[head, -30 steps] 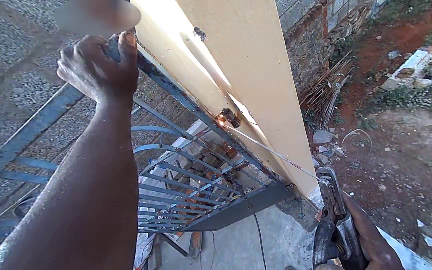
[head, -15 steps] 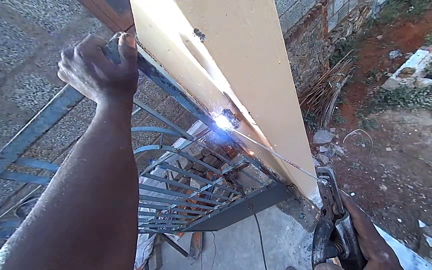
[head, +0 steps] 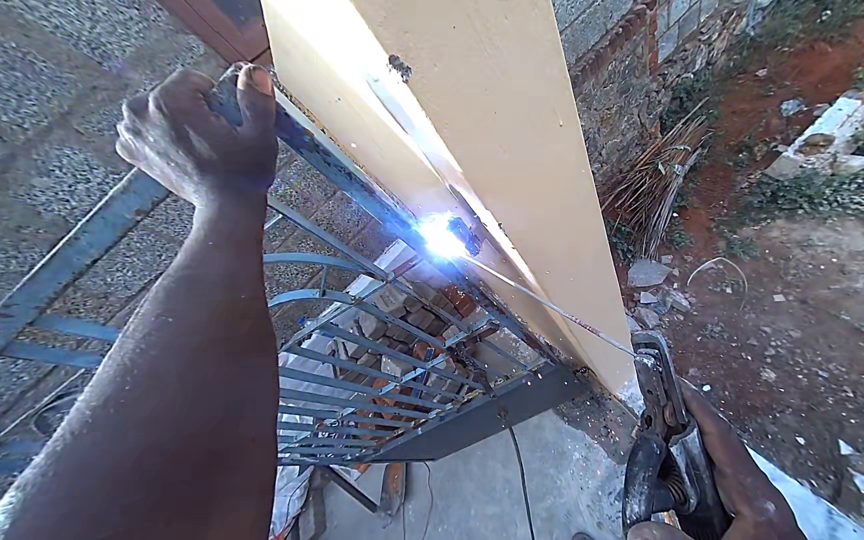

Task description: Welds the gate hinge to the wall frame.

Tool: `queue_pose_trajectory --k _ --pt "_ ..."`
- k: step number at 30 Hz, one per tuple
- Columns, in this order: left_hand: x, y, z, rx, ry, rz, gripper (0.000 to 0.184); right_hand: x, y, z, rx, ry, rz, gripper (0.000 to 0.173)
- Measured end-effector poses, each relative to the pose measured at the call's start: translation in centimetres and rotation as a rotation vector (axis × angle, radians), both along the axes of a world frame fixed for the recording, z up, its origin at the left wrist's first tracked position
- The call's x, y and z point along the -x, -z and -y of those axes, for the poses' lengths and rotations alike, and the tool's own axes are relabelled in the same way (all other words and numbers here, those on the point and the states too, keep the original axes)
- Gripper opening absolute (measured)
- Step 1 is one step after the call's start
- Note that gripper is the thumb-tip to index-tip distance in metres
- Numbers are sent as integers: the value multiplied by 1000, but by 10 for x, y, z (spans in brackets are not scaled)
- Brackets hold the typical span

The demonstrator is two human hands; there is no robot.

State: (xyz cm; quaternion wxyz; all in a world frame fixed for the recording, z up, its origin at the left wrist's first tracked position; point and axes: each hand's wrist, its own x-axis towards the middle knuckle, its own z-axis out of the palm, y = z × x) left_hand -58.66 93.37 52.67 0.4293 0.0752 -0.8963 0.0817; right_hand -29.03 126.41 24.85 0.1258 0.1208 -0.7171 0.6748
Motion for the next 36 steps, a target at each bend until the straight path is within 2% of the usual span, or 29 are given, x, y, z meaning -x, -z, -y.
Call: queue_pose_trajectory --k 36 --pt "-3 -1 -3 16 0 30 86 7 2 1 85 -16 7 110"
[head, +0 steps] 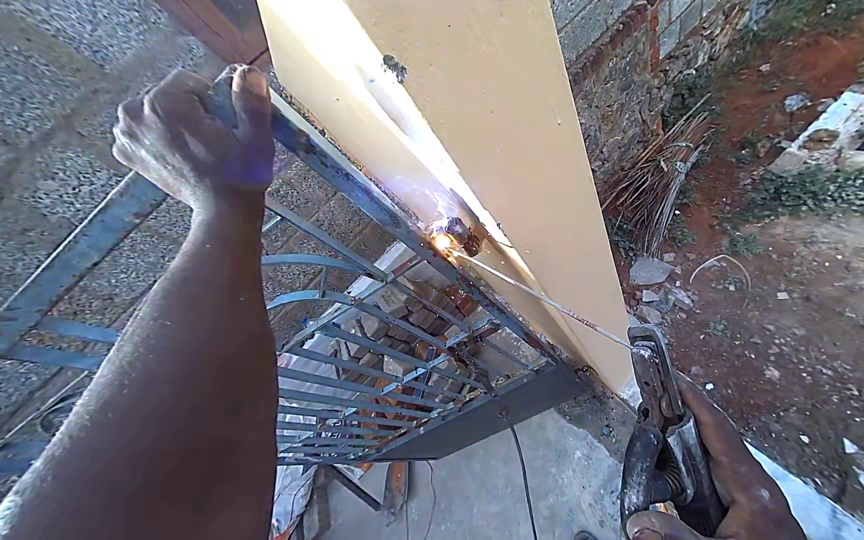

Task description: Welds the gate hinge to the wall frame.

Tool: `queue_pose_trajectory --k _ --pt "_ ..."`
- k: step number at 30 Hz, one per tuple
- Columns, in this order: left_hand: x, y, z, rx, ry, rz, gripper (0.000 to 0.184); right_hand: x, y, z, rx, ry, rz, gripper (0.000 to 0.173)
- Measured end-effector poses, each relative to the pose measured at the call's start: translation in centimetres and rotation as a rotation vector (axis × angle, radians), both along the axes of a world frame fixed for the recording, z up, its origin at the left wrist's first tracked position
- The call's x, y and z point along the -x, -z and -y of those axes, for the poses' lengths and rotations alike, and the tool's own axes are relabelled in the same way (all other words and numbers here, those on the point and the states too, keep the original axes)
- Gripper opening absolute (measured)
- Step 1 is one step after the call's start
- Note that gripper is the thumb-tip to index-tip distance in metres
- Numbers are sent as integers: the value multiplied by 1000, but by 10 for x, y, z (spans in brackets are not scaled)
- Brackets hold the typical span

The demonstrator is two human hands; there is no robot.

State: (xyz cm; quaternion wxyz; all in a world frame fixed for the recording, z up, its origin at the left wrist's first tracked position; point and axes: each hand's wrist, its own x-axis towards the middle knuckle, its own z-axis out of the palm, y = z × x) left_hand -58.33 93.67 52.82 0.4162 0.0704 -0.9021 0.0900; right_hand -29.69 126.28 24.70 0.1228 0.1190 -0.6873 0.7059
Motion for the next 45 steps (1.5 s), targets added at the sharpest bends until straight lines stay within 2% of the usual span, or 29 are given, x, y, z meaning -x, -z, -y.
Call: queue_pose_trajectory --k 45 --pt "0 1 0 12 0 -30 86 9 4 5 14 13 6 110"
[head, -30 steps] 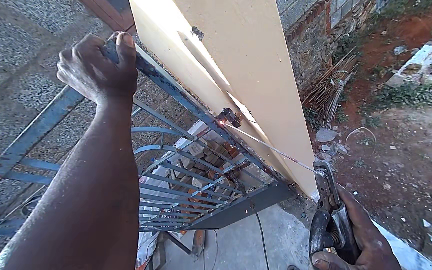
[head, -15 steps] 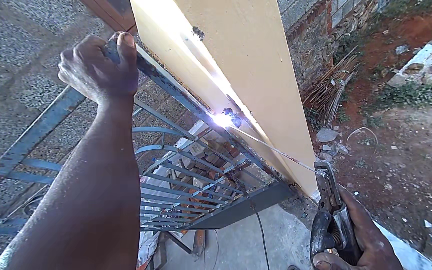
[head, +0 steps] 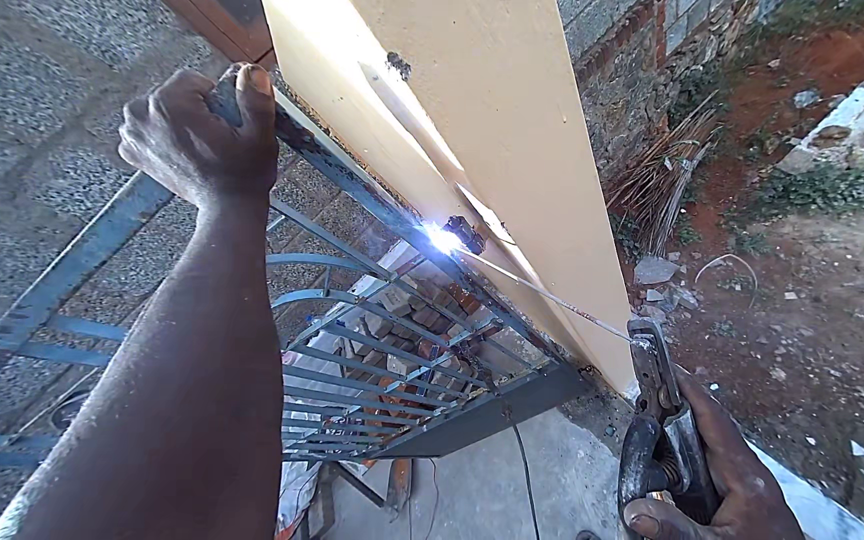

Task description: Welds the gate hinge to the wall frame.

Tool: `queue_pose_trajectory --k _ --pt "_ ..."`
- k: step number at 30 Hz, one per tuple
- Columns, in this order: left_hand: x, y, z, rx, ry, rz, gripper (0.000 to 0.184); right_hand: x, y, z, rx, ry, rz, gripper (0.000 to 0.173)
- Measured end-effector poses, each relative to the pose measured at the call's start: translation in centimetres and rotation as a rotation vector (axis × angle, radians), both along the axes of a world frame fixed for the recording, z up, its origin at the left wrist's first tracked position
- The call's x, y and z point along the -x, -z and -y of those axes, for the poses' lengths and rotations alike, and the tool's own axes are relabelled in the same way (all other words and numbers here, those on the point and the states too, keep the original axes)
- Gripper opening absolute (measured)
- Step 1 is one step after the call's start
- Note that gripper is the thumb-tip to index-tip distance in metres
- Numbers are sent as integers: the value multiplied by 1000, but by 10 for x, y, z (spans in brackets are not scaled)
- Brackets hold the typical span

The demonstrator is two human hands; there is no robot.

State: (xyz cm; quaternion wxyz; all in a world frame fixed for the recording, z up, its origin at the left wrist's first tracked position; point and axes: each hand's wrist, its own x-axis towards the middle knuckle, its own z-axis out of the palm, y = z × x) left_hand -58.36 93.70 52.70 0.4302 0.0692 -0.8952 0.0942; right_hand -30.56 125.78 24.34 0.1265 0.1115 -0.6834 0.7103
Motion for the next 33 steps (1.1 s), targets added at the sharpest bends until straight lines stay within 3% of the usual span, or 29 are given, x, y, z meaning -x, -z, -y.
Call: queue_pose_trajectory --k 33 --pt "-5 1 -6 -2 -10 12 86 4 1 2 9 2 10 111"
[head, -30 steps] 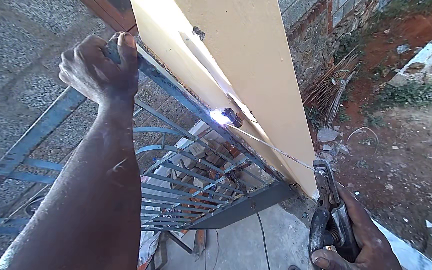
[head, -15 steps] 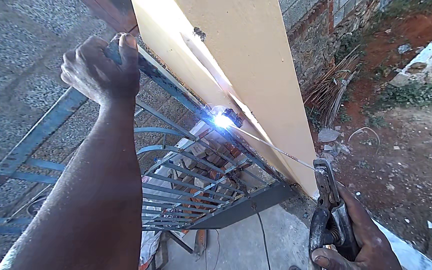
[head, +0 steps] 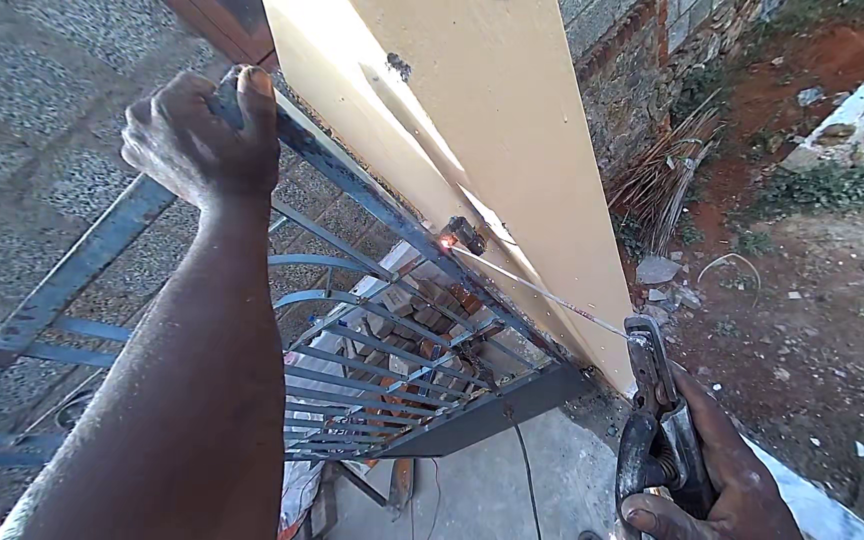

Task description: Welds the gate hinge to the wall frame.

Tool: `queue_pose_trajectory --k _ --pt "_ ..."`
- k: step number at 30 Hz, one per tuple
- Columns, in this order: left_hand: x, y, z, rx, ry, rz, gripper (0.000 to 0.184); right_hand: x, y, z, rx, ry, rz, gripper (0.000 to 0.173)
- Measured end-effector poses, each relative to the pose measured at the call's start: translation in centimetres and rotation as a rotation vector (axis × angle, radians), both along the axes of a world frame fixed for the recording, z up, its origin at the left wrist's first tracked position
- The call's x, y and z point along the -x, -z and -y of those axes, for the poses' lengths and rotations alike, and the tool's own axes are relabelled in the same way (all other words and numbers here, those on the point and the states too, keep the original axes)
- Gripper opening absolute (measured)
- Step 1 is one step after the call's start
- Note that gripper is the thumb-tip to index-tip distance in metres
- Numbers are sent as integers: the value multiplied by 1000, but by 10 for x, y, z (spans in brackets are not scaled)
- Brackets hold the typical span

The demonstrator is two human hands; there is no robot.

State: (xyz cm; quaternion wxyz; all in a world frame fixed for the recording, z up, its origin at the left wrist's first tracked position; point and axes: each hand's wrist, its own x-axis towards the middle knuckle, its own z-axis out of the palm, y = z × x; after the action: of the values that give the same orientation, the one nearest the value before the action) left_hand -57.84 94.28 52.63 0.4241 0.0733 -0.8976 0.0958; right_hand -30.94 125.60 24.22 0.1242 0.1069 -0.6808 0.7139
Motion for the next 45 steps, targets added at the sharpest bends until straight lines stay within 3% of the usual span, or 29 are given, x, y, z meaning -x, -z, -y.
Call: queue_pose_trajectory --k 45 --pt "4 1 2 -5 -21 -32 84 7 4 3 20 -1 -20 110"
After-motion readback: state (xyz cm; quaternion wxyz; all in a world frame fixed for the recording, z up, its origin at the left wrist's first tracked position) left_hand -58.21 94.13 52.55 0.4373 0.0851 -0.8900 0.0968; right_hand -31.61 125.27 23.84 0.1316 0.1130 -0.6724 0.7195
